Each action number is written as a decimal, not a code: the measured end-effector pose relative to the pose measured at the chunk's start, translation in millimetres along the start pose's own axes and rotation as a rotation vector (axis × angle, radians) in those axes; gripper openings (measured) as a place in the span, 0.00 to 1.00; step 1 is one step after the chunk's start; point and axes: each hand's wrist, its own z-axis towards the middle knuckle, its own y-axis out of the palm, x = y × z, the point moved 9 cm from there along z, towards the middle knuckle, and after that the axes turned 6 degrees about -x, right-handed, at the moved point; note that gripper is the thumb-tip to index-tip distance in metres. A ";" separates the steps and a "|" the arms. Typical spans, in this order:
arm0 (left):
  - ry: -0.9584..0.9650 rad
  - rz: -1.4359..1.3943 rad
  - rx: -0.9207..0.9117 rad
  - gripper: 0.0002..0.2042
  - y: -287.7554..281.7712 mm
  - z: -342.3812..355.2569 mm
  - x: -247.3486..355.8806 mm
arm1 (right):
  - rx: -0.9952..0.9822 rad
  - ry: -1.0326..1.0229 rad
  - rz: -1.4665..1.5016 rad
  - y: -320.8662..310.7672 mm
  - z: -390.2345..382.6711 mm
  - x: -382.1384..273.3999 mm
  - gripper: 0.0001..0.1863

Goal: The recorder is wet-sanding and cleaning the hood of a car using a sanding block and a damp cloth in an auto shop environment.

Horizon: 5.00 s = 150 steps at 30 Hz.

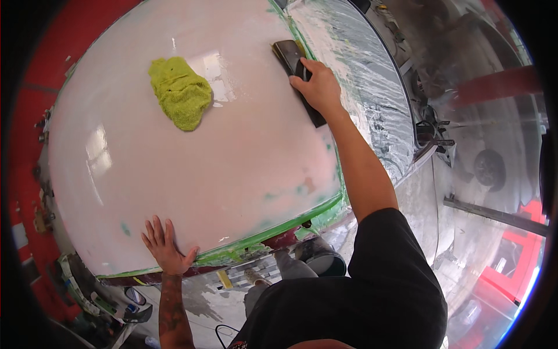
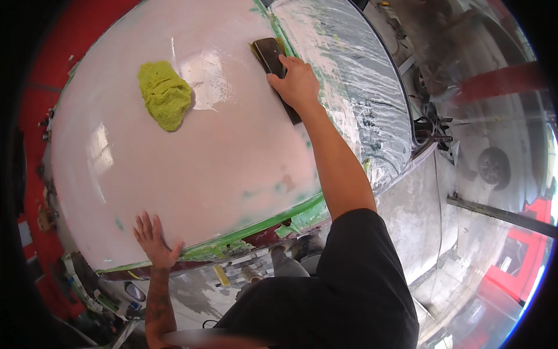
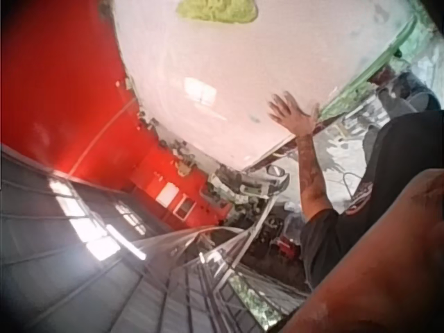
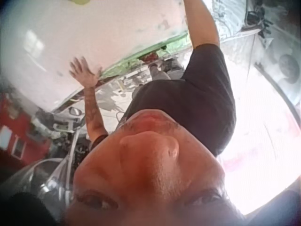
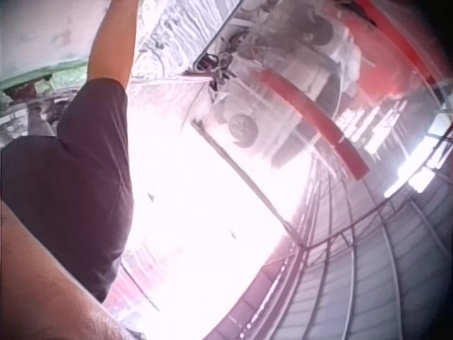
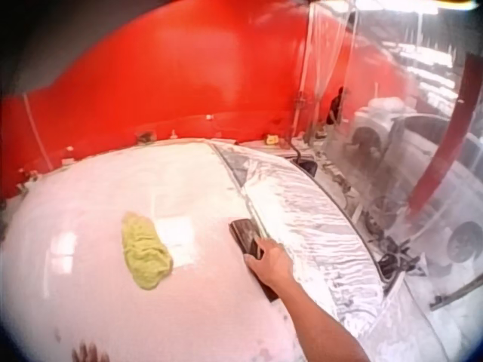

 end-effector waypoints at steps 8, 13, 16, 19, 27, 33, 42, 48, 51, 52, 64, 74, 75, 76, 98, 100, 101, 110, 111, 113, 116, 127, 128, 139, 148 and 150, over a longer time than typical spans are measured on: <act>-0.026 -0.016 0.012 0.49 -3.2 -3.6 -5.9 | -0.013 -0.029 -0.123 10.5 -34.6 0.8 0.32; 0.018 -0.006 0.004 0.48 -0.3 -0.8 -0.6 | -0.013 0.006 -0.156 15.1 50.9 -12.8 0.32; -0.007 -0.008 -0.006 0.48 -3.1 -3.4 -6.6 | -0.038 -0.037 -0.153 24.3 23.8 -16.0 0.32; -0.011 0.006 0.000 0.48 -4.9 -3.0 -5.1 | -0.066 -0.032 -0.142 20.1 -8.4 -6.1 0.32; -0.034 -0.028 -0.004 0.49 1.4 -6.1 -10.9 | -0.077 -0.027 -0.194 26.0 39.9 -13.5 0.32; 0.004 -0.017 -0.006 0.48 -1.7 -0.4 -3.4 | -0.070 -0.029 -0.287 26.1 66.1 -25.1 0.30; -0.012 -0.015 -0.020 0.49 -2.2 -3.5 -7.3 | -0.007 -0.189 -0.284 40.8 38.2 -38.4 0.27; -0.006 -0.035 -0.016 0.49 3.6 -1.8 -6.4 | -0.093 -0.033 -0.363 35.5 134.0 -43.8 0.30; -0.019 -0.021 -0.012 0.49 0.5 -6.1 -10.3 | -0.083 -0.069 -0.339 49.2 98.1 -37.0 0.29; -0.023 -0.019 -0.010 0.49 -1.0 -6.6 -10.2 | -0.045 -0.132 -0.314 48.7 81.3 -37.2 0.27; -0.059 -0.039 -0.013 0.48 -1.0 -7.9 -13.3 | -0.069 -0.336 -0.438 79.8 6.5 -113.1 0.29; -0.026 -0.062 0.003 0.48 3.9 0.6 -5.7 | 0.003 -0.093 -0.525 58.6 145.0 -78.4 0.26; -0.038 -0.054 0.002 0.48 2.0 -2.7 -9.7 | 0.010 -0.186 -0.488 77.4 116.8 -97.0 0.27; -0.052 -0.045 0.000 0.48 0.4 -4.9 -12.9 | 0.021 -0.282 -0.448 90.5 74.2 -119.5 0.28; -0.022 -0.044 -0.003 0.48 3.7 -2.8 -8.1 | -0.091 -0.040 -0.456 53.5 169.0 -73.1 0.23; -0.032 -0.039 -0.005 0.48 1.6 -5.0 -10.4 | -0.125 -0.082 -0.487 71.1 151.8 -77.6 0.25; -0.040 -0.031 -0.014 0.48 -0.2 -7.7 -12.1 | -0.014 -0.197 -0.430 77.3 120.2 -83.5 0.27; -0.019 -0.056 -0.006 0.48 2.3 -3.2 -8.6 | -0.081 -0.018 -0.434 52.5 195.1 -55.4 0.24; -0.038 -0.045 -0.014 0.48 1.3 -4.5 -12.3 | -0.067 -0.058 -0.425 62.0 180.5 -62.7 0.25; -0.046 -0.032 -0.026 0.48 -2.3 -8.2 -13.0 | 0.008 -0.178 -0.407 71.1 119.4 -64.8 0.28; -0.043 -0.023 -0.027 0.48 -1.7 -5.5 -12.8 | 0.019 -0.276 -0.371 64.5 97.0 -60.1 0.28; -0.031 -0.029 -0.021 0.48 -2.1 -5.6 -10.9 | 0.049 -0.260 -0.435 53.0 108.5 -47.6 0.27; -0.020 -0.038 -0.011 0.48 -1.1 -3.3 -8.7 | 0.069 -0.237 -0.483 45.1 134.9 -48.6 0.27; -0.024 -0.020 -0.005 0.48 -1.9 -6.5 -9.6 | -0.144 -0.446 -0.471 101.6 -43.9 -154.5 0.29; -0.018 -0.032 0.002 0.49 0.6 -4.6 -9.9 | 0.014 -0.232 -0.573 90.0 110.8 -115.8 0.27; -0.032 0.002 -0.025 0.49 -0.7 -9.2 -12.5 | 0.001 -0.390 -0.537 108.7 29.1 -146.4 0.28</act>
